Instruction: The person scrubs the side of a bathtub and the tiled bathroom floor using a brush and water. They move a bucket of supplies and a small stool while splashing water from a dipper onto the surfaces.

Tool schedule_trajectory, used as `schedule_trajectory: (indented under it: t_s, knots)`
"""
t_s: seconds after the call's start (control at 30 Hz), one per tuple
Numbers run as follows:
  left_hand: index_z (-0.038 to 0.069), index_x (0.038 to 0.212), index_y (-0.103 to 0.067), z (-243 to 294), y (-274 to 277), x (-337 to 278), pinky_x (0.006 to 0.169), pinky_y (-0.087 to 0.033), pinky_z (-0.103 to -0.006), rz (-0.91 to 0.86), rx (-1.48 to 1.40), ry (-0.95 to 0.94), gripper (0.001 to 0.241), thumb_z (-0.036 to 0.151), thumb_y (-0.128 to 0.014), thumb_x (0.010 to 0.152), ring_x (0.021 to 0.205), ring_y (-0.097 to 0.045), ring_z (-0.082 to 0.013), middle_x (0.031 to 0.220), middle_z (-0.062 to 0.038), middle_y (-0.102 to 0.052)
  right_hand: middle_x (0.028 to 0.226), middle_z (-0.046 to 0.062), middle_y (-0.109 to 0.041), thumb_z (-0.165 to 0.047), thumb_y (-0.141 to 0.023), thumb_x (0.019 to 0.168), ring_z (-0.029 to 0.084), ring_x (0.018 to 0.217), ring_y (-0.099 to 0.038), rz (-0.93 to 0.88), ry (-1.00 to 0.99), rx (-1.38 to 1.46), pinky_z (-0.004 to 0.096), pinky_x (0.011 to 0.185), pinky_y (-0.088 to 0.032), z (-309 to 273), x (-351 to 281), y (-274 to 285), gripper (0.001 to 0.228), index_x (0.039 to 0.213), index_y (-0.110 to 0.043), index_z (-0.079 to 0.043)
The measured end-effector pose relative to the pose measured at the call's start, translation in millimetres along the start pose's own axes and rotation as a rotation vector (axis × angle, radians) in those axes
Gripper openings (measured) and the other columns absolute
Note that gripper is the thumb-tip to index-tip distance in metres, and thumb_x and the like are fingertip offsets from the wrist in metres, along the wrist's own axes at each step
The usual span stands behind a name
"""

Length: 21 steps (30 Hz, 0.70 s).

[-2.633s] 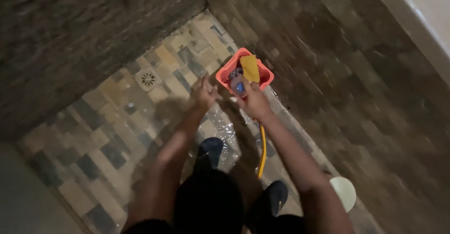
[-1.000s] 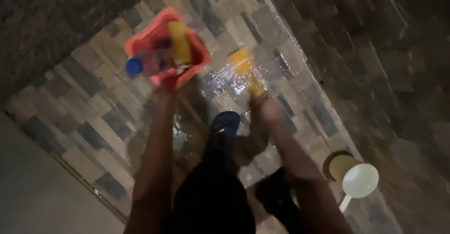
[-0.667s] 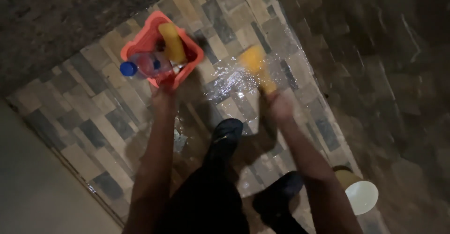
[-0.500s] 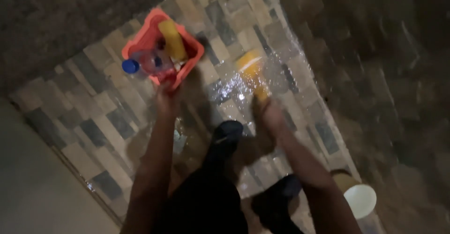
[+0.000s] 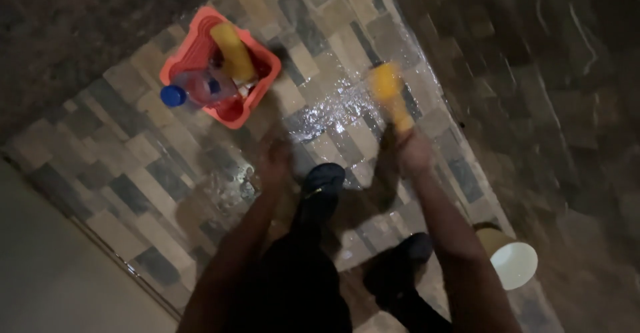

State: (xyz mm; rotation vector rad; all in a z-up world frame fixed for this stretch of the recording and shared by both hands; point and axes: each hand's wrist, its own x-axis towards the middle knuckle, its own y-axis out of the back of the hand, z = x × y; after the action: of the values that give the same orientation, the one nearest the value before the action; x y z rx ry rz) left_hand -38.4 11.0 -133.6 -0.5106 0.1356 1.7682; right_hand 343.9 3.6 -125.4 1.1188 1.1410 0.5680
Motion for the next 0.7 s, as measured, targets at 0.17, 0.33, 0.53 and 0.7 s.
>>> schedule_trajectory:
  t_s: [0.17, 0.33, 0.53, 0.7]
  knots:
    - [0.012, 0.144, -0.053, 52, -25, -2, 0.079, -0.056, -0.0313, -0.019, 0.422, -0.319, 0.046, 0.011, -0.058, 0.098, 0.09, -0.064, -0.0165, 0.123, -0.009, -0.066, 0.088, 0.02, -0.073, -0.043, -0.059, 0.097, 0.039, 0.082, -0.073, 0.089, 0.226, 0.043, 0.051, 0.066, -0.057, -3, -58, -37, 0.041, 0.108, -0.066, -0.004]
    - [0.01, 0.142, -0.056, 74, -35, -5, 0.089, -0.053, -0.0342, -0.047, 0.543, -0.251, 0.041, 0.007, -0.055, 0.101, 0.102, -0.065, -0.0232, 0.128, -0.012, -0.065, 0.086, 0.019, -0.073, -0.045, -0.053, 0.103, 0.042, 0.079, -0.071, 0.148, -0.085, 0.178, 0.053, 0.065, -0.054, 57, -18, -12, 0.041, 0.117, -0.066, -0.009]
    - [0.004, 0.142, -0.056, 31, -40, 6, 0.1, -0.052, -0.0374, -0.089, 0.497, -0.481, 0.044, -0.004, -0.049, 0.099, 0.118, -0.063, -0.0294, 0.133, -0.019, -0.06, 0.088, 0.024, -0.072, -0.051, -0.058, 0.094, 0.042, 0.076, -0.072, 0.195, 0.342, 0.056, 0.053, 0.063, -0.056, 29, -60, -43, 0.049, 0.113, -0.066, -0.006]
    - [0.004, 0.137, -0.057, 21, -38, 7, 0.093, -0.056, -0.0352, -0.168, 0.436, -0.424, 0.043, -0.004, -0.052, 0.095, 0.115, -0.065, -0.0284, 0.131, -0.018, -0.06, 0.089, 0.023, -0.073, -0.053, -0.059, 0.096, 0.041, 0.077, -0.072, 0.028, -0.233, 0.261, 0.053, 0.064, -0.055, 53, 0, -11, 0.05, 0.111, -0.065, -0.006]
